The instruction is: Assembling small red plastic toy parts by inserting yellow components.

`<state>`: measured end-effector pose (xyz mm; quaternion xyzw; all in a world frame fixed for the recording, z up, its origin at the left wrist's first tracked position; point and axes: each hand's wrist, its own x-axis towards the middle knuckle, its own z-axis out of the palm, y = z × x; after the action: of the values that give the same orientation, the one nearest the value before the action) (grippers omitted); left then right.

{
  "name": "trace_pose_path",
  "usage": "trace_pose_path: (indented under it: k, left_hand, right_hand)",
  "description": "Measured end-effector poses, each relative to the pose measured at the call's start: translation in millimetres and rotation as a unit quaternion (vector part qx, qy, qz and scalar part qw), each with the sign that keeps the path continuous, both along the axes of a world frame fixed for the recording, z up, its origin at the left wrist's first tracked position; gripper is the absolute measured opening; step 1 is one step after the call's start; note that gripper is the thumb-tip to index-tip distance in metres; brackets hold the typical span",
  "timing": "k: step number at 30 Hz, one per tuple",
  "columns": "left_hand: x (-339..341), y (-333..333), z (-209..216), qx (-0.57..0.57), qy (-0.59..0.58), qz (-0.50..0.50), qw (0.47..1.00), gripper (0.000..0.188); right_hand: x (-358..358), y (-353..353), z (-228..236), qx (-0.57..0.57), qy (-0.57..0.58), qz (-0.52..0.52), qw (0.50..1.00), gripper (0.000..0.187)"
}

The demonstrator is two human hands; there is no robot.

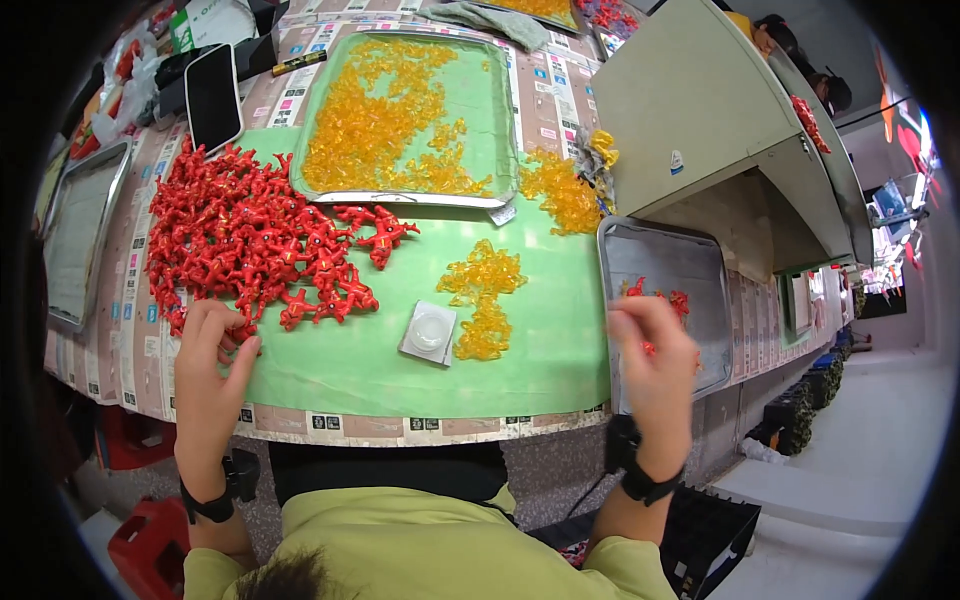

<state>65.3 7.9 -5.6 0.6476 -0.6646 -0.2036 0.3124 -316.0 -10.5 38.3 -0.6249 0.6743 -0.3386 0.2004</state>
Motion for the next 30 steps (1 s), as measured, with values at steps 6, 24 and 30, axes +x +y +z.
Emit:
trace_pose_path:
  k: [6, 24, 30]
  left_hand:
    - [-4, 8, 7, 0.002, -0.047, -0.042, 0.998, 0.021]
    - [8, 14, 6, 0.048, 0.060, 0.007, 0.997, 0.019]
    - [9, 17, 6, 0.046, 0.056, 0.005, 0.997, 0.027]
  right_hand:
    - [56, -21, -16, 0.038, 0.101, 0.292, 0.950, 0.021]
    - [38, -24, -29, 0.024, 0.119, 0.138, 0.983, 0.017]
    - [40, -31, -29, 0.072, 0.155, 0.142, 0.975, 0.011]
